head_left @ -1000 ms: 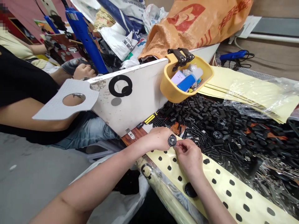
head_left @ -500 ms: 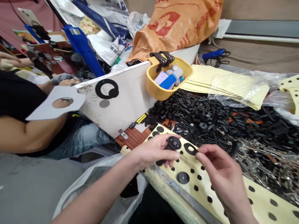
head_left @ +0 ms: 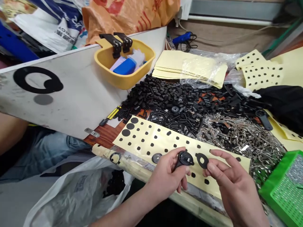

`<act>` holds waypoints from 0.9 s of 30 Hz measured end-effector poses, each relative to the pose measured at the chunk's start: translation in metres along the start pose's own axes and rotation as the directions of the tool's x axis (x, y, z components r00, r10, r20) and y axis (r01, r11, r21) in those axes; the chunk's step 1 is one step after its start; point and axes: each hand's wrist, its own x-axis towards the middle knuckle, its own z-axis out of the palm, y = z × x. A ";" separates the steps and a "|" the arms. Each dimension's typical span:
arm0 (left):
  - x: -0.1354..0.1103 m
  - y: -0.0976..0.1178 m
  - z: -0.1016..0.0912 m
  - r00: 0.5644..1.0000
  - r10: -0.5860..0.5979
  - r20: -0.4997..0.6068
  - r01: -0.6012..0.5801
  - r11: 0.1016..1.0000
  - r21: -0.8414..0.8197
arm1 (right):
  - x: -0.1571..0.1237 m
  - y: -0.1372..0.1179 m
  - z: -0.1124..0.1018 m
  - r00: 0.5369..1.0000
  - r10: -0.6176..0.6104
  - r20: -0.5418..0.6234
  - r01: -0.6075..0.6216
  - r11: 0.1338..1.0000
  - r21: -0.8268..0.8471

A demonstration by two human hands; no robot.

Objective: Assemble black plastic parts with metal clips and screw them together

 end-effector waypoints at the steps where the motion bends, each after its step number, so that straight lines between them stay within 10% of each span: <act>1: 0.002 -0.002 0.003 1.000 -0.008 0.006 0.008 1.000 0.018 | -0.001 -0.001 -0.001 1.000 0.007 0.008 -0.007 1.000 0.008; 27: 0.019 -0.040 0.015 0.999 -0.020 0.026 0.017 0.997 0.081 | 0.008 0.015 -0.007 0.989 0.102 0.111 -0.097 0.994 -0.050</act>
